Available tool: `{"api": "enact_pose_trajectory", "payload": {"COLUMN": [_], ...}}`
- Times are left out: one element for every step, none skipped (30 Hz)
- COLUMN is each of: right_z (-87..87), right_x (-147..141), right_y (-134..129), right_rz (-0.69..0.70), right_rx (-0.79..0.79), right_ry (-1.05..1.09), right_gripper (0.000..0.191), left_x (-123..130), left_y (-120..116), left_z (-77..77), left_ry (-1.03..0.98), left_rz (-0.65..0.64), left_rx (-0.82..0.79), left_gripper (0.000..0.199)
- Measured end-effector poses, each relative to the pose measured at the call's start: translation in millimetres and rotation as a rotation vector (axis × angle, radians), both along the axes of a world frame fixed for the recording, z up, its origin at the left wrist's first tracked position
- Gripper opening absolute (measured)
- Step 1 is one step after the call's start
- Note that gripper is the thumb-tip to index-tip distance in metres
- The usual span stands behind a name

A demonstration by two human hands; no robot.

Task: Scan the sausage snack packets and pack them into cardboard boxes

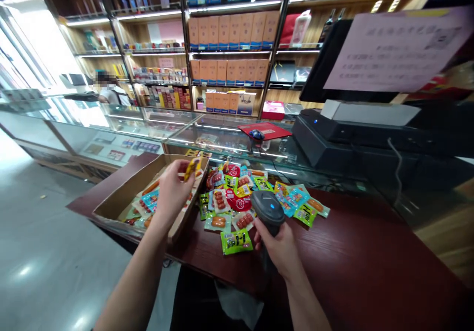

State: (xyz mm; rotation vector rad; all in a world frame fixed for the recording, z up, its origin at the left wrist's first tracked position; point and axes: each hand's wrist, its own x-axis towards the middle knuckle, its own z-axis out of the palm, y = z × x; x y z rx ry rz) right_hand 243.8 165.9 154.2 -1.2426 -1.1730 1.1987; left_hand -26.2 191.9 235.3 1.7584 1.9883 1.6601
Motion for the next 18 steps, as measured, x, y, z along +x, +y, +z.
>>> {"api": "enact_pose_trajectory", "payload": {"right_z": [-0.8, -1.1, -1.1, -0.6, 0.3, 1.5, 3.0, 4.7, 6.5, 8.3, 10.0, 11.4, 12.5, 13.3, 13.6, 13.7, 13.4, 12.9], "right_x": [-2, -4, -6, -7, -7, -7, -6, -4, -1, 2, 6, 10, 15, 21, 28, 35, 42, 49], "right_y": [0, 1, 0, 0, -1, -2, -2, -3, -4, -5, -5, -6, -6, -7, -7, -8, -8, -9], "right_rz": [0.004, 0.006, 0.008, 0.010, 0.013, 0.014, 0.010, 0.000, -0.015, -0.034, -0.050, -0.068, -0.085, -0.099, -0.116, -0.130, -0.147, -0.163], "right_rx": [0.000, -0.001, -0.001, -0.001, 0.001, 0.005, 0.013, 0.022, 0.028, 0.031, 0.028, 0.022, 0.015, 0.008, 0.004, 0.001, -0.004, -0.009], "right_ry": [0.000, -0.004, -0.008, -0.011, -0.011, -0.009, -0.007, -0.002, 0.003, 0.007, 0.009, 0.009, 0.004, -0.005, -0.015, -0.026, -0.040, -0.056], "right_gripper": [0.048, 0.048, 0.048, 0.048, 0.047, 0.047, 0.048, 0.048, 0.049, 0.050, 0.052, 0.053, 0.054, 0.054, 0.054, 0.053, 0.053, 0.051], "left_x": [-12, -21, -28, -32, -32, -29, -23, -14, -3, 10, 24, 39, 55, 70, 85, 100, 114, 129], "left_y": [-5, -9, -11, -12, -12, -11, -9, -6, -2, 2, 6, 11, 16, 21, 27, 34, 40, 47], "left_z": [4.3, 7.1, 8.3, 8.4, 7.4, 5.7, 3.4, 0.9, -1.9, -4.7, -7.6, -10.5, -13.7, -17.2, -21.0, -25.3, -30.0, -35.1], "left_ry": [0.054, 0.098, 0.129, 0.149, 0.162, 0.165, 0.162, 0.154, 0.145, 0.137, 0.130, 0.124, 0.119, 0.117, 0.116, 0.117, 0.122, 0.138], "left_rz": [0.070, 0.127, 0.171, 0.197, 0.206, 0.197, 0.173, 0.137, 0.095, 0.053, 0.008, -0.041, -0.093, -0.145, -0.196, -0.244, -0.283, -0.316], "left_rx": [0.017, 0.025, 0.030, 0.030, 0.027, 0.025, 0.021, 0.014, 0.003, -0.010, -0.023, -0.035, -0.042, -0.046, -0.051, -0.062, -0.080, -0.110], "left_gripper": [0.020, 0.021, 0.022, 0.023, 0.024, 0.023, 0.022, 0.020, 0.018, 0.017, 0.016, 0.015, 0.015, 0.014, 0.013, 0.012, 0.012, 0.013]}}
